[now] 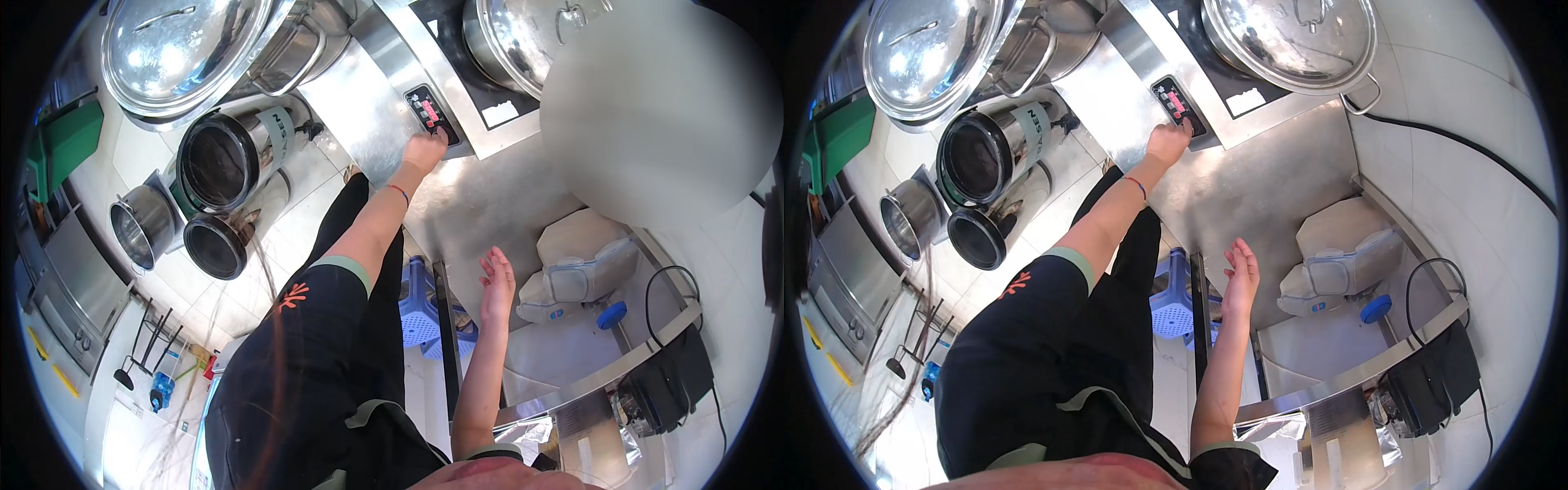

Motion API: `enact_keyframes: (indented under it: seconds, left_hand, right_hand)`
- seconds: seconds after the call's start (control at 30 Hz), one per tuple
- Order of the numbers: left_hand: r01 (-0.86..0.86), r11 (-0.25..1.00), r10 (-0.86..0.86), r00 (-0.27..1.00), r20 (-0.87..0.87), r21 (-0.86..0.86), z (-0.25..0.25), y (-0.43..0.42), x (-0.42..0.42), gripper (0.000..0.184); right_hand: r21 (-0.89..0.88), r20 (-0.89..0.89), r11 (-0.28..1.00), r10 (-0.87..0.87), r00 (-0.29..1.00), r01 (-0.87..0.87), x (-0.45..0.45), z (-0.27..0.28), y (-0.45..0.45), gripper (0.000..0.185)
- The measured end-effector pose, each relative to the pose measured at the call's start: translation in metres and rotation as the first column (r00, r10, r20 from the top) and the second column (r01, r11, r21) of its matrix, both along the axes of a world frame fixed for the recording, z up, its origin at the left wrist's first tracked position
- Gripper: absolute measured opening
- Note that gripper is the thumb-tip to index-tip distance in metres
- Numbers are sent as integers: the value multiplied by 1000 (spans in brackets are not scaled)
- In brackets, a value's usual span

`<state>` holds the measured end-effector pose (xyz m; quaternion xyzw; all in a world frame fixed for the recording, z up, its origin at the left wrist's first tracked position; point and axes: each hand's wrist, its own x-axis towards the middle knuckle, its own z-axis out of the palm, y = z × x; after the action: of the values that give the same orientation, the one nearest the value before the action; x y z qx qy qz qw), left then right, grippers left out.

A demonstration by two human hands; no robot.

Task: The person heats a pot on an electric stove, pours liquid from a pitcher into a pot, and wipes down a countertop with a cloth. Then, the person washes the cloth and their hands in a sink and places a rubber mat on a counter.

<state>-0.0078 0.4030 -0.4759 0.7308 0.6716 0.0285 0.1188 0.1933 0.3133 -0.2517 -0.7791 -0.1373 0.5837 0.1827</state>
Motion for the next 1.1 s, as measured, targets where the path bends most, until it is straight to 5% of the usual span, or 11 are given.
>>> enact_keyframes:
  seconds: [0.37, 0.4, 0.5, 0.57, 0.67, 0.77, 0.9, 0.97, 1.1]
  left_hand:
    - [-49, 950, 150, 938, 311, -309, 43, -61, -31, 29]
    - [18, 874, 138, 949, 284, -486, 84, -71, -47, 25]
    - [112, 804, 4, 981, 194, -584, 148, -142, -94, 14]
    - [-116, 830, 272, 938, 215, -545, 201, -200, -124, 16]
    - [-272, 771, 401, 910, 107, -576, 233, -290, -170, 21]
    - [-567, 639, 666, 746, 6, -520, 276, -366, -195, 20]
    - [-866, 312, 948, 312, 64, -392, 319, -457, -196, 18]
    - [-935, 186, 978, 145, 153, -301, 319, -505, -184, 18]
    - [-974, -35, 951, -100, 291, -222, 312, -573, -159, 18]
  right_hand:
    - [36, -12, 996, 77, 997, -76, -17, 23, -8, 36]
    - [57, -26, 992, 116, 993, -114, -20, 32, -12, 36]
    - [141, -58, 950, 289, 955, -279, -35, 59, -18, 39]
    - [229, -76, 904, 387, 919, -362, -45, 74, -15, 38]
    - [373, -81, 810, 515, 853, -453, -56, 87, -9, 34]
    - [420, -9, 700, 640, 769, -577, -58, 77, -4, 30]
    - [446, 152, 432, 826, 542, -784, -72, 74, -10, 25]
    - [388, 237, 301, 881, 410, -871, -93, 89, -26, 24]
    - [312, 134, 197, 959, 249, -929, -163, 129, -86, 25]
